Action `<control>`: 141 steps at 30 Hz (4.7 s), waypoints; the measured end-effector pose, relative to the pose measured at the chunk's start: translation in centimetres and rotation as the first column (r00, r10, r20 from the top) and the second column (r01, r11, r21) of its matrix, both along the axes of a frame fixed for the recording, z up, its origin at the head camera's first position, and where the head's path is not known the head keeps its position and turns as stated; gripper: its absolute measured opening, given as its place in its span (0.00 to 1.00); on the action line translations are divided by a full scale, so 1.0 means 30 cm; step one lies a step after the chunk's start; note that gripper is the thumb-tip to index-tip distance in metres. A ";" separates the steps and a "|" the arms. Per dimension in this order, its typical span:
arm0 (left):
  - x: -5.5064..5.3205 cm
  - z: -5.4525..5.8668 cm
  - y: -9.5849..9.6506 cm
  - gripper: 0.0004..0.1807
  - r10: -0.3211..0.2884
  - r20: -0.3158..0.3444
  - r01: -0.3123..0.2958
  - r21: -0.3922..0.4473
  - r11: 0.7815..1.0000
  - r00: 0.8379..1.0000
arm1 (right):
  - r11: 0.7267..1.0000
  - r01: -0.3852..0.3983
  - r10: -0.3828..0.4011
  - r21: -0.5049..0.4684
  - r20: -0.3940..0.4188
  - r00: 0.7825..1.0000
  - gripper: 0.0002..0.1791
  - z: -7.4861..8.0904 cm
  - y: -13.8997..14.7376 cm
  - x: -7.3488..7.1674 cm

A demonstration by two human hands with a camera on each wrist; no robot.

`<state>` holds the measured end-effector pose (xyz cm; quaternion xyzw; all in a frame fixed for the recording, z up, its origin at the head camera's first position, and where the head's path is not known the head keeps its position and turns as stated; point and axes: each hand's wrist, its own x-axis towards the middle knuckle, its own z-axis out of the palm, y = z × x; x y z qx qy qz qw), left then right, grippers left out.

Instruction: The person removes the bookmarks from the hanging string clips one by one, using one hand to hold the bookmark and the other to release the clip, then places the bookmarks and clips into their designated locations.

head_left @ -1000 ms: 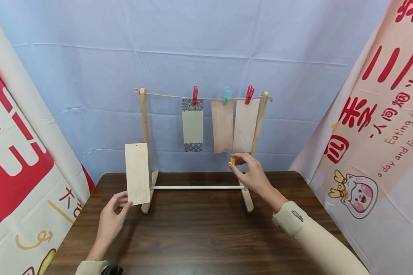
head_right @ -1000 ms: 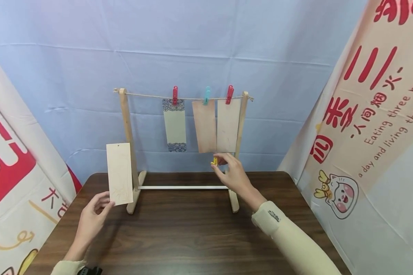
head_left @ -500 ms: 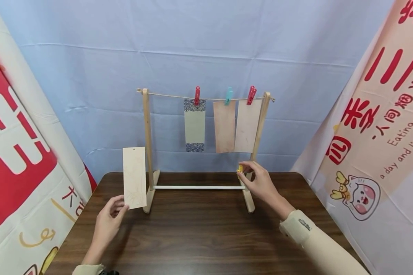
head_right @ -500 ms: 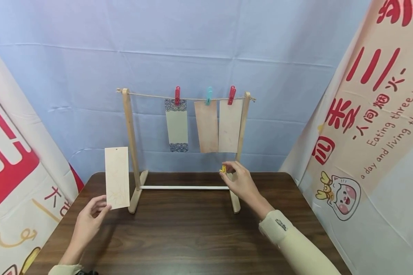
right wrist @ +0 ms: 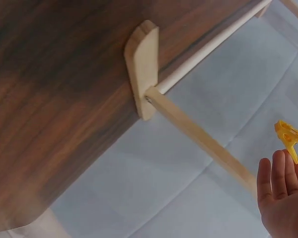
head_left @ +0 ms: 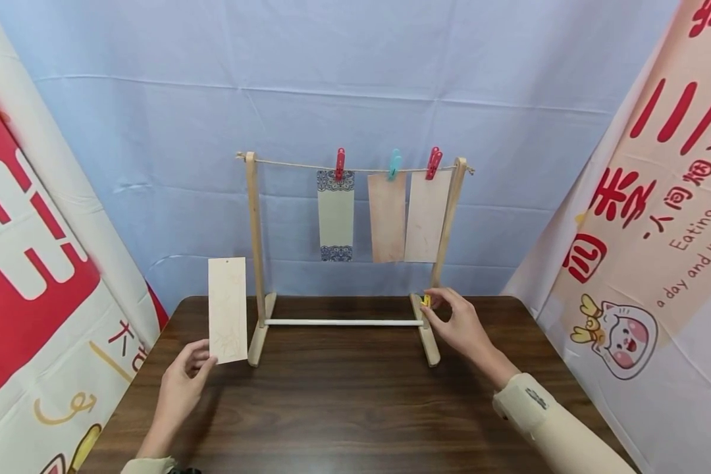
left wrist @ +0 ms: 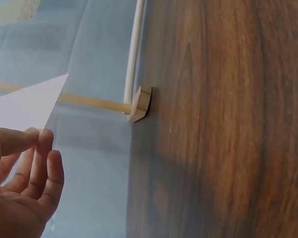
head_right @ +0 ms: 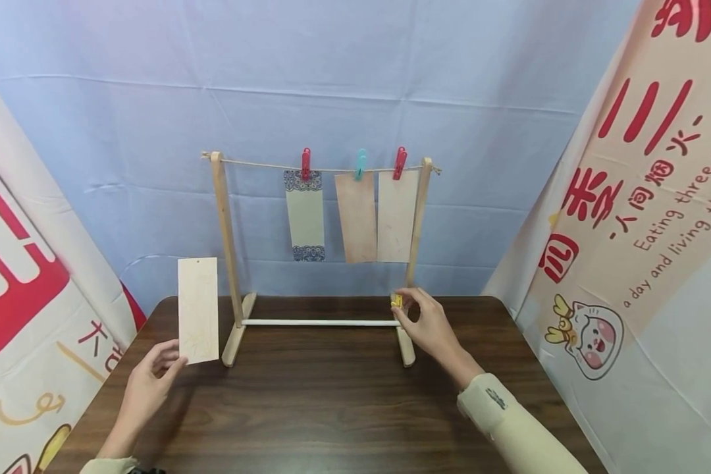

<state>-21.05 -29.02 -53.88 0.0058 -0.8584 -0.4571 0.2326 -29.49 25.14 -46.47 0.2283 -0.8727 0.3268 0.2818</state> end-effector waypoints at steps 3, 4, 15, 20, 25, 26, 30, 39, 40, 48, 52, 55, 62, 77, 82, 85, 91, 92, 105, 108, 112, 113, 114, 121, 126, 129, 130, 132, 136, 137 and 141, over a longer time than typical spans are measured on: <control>0.000 -0.004 -0.006 0.17 0.003 0.005 -0.003 -0.006 1.000 1.000 | 1.000 0.002 -0.002 -0.004 -0.009 1.000 0.18 -0.014 0.018 0.003; 0.000 -0.006 -0.009 0.17 0.004 0.008 -0.004 -0.007 1.000 1.000 | 1.000 0.004 -0.004 -0.006 -0.010 1.000 0.18 -0.018 0.023 0.005; 0.000 -0.022 -0.034 0.19 0.016 0.052 -0.014 -0.044 0.999 0.999 | 0.999 0.042 -0.042 0.001 0.010 0.999 0.17 -0.071 0.080 0.026; 0.006 -0.024 -0.039 0.20 0.016 0.085 -0.010 -0.068 0.998 0.996 | 0.998 0.069 -0.069 0.005 0.027 0.997 0.17 -0.096 0.110 0.034; 0.006 -0.034 -0.054 0.21 0.034 0.121 -0.022 -0.093 0.995 0.992 | 0.996 0.092 -0.092 0.019 0.050 0.994 0.17 -0.111 0.129 0.040; 0.005 -0.035 -0.057 0.21 0.035 0.128 -0.022 -0.097 0.995 0.991 | 0.996 0.091 -0.092 0.020 0.054 0.994 0.17 -0.114 0.131 0.040; 0.003 -0.038 -0.071 0.21 0.034 0.162 -0.018 -0.103 0.995 0.986 | 0.996 0.088 -0.089 0.014 0.078 0.993 0.17 -0.124 0.137 0.039; -0.011 -0.041 -0.085 0.21 0.023 0.190 0.000 -0.116 0.993 0.981 | 0.996 0.093 -0.094 0.013 0.098 0.991 0.15 -0.152 0.156 0.033; -0.012 -0.042 -0.087 0.21 0.021 0.193 0.002 -0.115 0.993 0.981 | 0.996 0.093 -0.094 0.014 0.099 0.991 0.15 -0.154 0.159 0.032; -0.015 -0.044 -0.101 0.22 0.008 0.266 0.022 -0.110 0.994 0.964 | 0.992 0.115 -0.120 0.047 0.144 0.982 0.14 -0.176 0.182 0.020; -0.018 -0.046 -0.107 0.23 0.003 0.300 0.032 -0.111 0.993 0.954 | 0.990 0.124 -0.133 0.066 0.160 0.978 0.14 -0.194 0.197 0.014; -0.020 -0.049 -0.111 0.23 0.002 0.319 0.033 -0.104 0.994 0.948 | 0.989 0.131 -0.142 0.076 0.170 0.975 0.13 -0.202 0.206 0.010; -0.025 -0.063 -0.122 0.23 -0.014 0.338 0.049 -0.097 0.994 0.941 | 0.986 0.138 -0.156 0.093 0.224 0.962 0.14 -0.212 0.218 0.003; -0.029 -0.082 -0.131 0.23 -0.059 0.408 0.096 -0.072 0.993 0.911 | 0.975 0.161 -0.208 0.156 0.364 0.908 0.16 -0.236 0.236 -0.018; -0.032 -0.083 -0.132 0.22 -0.062 0.402 0.104 -0.083 0.991 0.913 | 0.973 0.160 -0.214 0.164 0.405 0.889 0.16 -0.239 0.243 -0.020; -0.032 -0.082 -0.132 0.22 -0.063 0.398 0.106 -0.087 0.990 0.915 | 0.974 0.155 -0.213 0.166 0.424 0.880 0.15 -0.239 0.246 -0.023; -0.038 -0.084 -0.132 0.22 -0.070 0.402 0.111 -0.079 0.991 0.913 | 0.969 0.151 -0.226 0.196 0.454 0.862 0.16 -0.244 0.246 -0.031; -0.040 -0.085 -0.133 0.22 -0.071 0.404 0.111 -0.077 0.991 0.912 | 0.968 0.151 -0.229 0.201 0.458 0.859 0.16 -0.244 0.245 -0.032; -0.056 -0.091 -0.142 0.21 -0.062 0.421 0.119 -0.111 0.987 0.905 | 0.958 0.147 -0.250 0.245 0.473 0.845 0.16 -0.249 0.246 -0.054; -0.057 -0.091 -0.144 0.21 -0.052 0.415 0.123 -0.146 0.982 0.908 | 0.957 0.146 -0.253 0.250 0.477 0.842 0.17 -0.252 0.246 -0.057; -0.060 -0.087 -0.140 0.21 -0.037 0.411 0.119 -0.178 0.977 0.911 | 0.956 0.144 -0.255 0.256 0.483 0.838 0.18 -0.259 0.246 -0.061; -0.061 -0.086 -0.138 0.21 -0.033 0.412 0.117 -0.181 0.976 0.911 | 0.956 0.143 -0.256 0.258 0.486 0.836 0.18 -0.260 0.247 -0.062; -0.063 -0.084 -0.135 0.21 -0.030 0.414 0.116 -0.184 0.976 0.910 | 0.956 0.136 -0.252 0.261 0.486 0.837 0.18 -0.261 0.247 -0.063; -0.066 -0.080 -0.122 0.21 -0.017 0.415 0.114 -0.209 0.971 0.910 | 0.951 0.137 -0.263 0.276 0.497 0.827 0.18 -0.269 0.253 -0.074; -0.066 -0.081 -0.118 0.20 -0.007 0.411 0.108 -0.222 0.969 0.911 | 0.952 0.135 -0.262 0.274 0.507 0.821 0.18 -0.273 0.253 -0.078; -0.063 -0.077 -0.111 0.20 0.003 0.415 0.102 -0.231 0.968 0.910 | 0.952 0.140 -0.270 0.274 0.530 0.804 0.19 -0.272 0.251 -0.078; -0.061 -0.076 -0.108 0.20 0.007 0.416 0.101 -0.236 0.967 0.909 | 0.951 0.139 -0.273 0.275 0.539 0.797 0.19 -0.272 0.252 -0.079; -0.057 -0.074 -0.103 0.19 0.014 0.411 0.096 -0.245 0.965 0.912 | 0.951 0.138 -0.274 0.277 0.547 0.791 0.20 -0.270 0.251 -0.079; -0.052 -0.071 -0.093 0.18 0.030 0.399 0.083 -0.265 0.961 0.917 | 0.948 0.147 -0.285 0.281 0.552 0.784 0.20 -0.268 0.254 -0.082; -0.053 -0.072 -0.092 0.18 0.035 0.397 0.080 -0.269 0.960 0.917 | 0.947 0.150 -0.289 0.283 0.551 0.783 0.20 -0.268 0.253 -0.082; -0.054 -0.075 -0.089 0.18 0.054 0.395 0.069 -0.292 0.954 0.917 | 0.943 0.154 -0.300 0.294 0.558 0.774 0.20 -0.271 0.255 -0.081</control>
